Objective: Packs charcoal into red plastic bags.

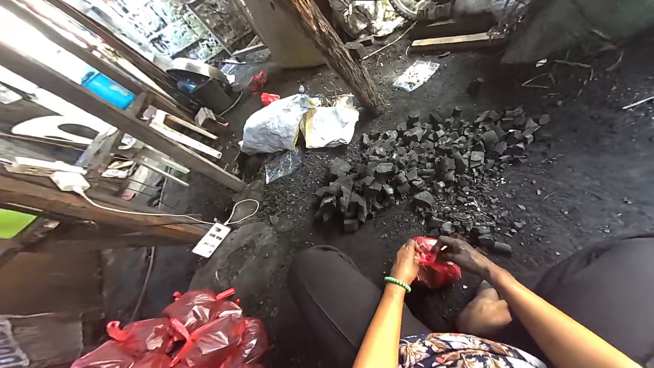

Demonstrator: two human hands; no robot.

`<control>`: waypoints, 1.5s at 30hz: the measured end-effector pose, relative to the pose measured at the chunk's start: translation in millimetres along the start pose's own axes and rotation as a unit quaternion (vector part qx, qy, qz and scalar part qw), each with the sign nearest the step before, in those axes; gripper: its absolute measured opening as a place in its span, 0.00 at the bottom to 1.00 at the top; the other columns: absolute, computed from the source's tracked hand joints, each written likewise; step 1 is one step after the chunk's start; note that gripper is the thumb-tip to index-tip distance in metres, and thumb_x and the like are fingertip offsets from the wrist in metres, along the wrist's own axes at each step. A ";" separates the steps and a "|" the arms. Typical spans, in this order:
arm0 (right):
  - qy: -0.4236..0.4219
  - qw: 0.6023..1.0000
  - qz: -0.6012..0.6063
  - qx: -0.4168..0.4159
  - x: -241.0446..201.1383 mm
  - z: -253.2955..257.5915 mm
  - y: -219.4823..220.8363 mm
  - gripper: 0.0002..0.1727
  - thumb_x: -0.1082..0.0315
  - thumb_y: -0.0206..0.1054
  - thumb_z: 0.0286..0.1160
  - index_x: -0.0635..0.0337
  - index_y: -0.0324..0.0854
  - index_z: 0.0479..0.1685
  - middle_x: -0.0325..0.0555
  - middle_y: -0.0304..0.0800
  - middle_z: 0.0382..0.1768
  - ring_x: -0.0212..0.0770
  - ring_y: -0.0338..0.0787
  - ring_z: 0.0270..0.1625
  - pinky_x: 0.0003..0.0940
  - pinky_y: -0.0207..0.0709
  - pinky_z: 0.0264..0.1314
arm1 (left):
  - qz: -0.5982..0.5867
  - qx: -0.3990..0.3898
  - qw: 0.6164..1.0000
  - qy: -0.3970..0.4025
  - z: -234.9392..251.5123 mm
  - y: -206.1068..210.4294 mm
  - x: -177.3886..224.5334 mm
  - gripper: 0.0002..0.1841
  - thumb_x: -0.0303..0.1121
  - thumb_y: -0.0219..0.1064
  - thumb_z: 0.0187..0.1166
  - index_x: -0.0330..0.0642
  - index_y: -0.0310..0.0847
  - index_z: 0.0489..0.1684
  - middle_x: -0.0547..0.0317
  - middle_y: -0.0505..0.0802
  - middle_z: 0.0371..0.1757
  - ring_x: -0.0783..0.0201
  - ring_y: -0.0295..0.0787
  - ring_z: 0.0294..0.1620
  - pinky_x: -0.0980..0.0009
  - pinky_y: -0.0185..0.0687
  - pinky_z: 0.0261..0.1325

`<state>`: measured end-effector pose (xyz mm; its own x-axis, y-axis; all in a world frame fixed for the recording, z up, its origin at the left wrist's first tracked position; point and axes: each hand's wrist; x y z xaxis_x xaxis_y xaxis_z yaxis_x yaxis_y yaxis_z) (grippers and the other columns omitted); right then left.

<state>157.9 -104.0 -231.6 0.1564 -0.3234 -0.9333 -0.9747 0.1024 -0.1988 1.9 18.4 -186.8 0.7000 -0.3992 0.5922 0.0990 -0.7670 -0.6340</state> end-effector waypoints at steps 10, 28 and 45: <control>0.021 0.997 0.020 0.066 -16.1 -3.7 -12.2 0.07 0.76 0.67 0.79 0.72 0.86 0.47 0.56 0.87 0.44 0.45 0.84 0.47 0.45 0.77 0.57 | -0.128 0.143 0.978 -0.087 1.9 -3.6 4.2 0.14 0.26 0.62 0.86 0.29 0.80 0.64 0.32 0.89 0.52 0.42 0.90 0.49 0.46 0.83 0.58; 0.029 0.992 0.116 -0.035 -60.0 -8.8 -36.7 0.05 0.70 0.58 0.84 0.64 0.75 0.44 0.37 0.81 0.23 0.28 0.80 0.24 0.25 0.76 0.32 | -0.482 0.078 0.870 -0.070 -20.8 -47.2 15.6 0.15 0.32 0.44 0.94 0.34 0.76 0.57 0.61 0.82 0.30 0.70 0.80 0.24 0.74 0.82 0.35; 0.460 0.742 0.154 0.463 54.6 15.2 24.4 0.46 0.59 0.70 0.80 0.65 0.46 0.92 0.76 0.56 0.86 0.69 0.64 0.87 0.62 0.63 0.84 | -0.468 0.123 0.875 0.008 -51.0 -122.3 32.2 0.32 0.20 0.59 0.80 0.44 0.57 0.86 0.49 0.92 0.46 0.65 0.90 0.31 0.72 0.88 0.36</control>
<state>145.2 -104.8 -292.0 -0.6409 -0.6119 -0.4635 -0.3464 0.7693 -0.5367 -23.7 73.8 -64.9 0.2207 0.3380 0.9149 0.7750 -0.6303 0.0459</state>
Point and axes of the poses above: each hand's wrist, its own z-axis towards the middle knuckle, its own y-axis out of the palm, x = y × z
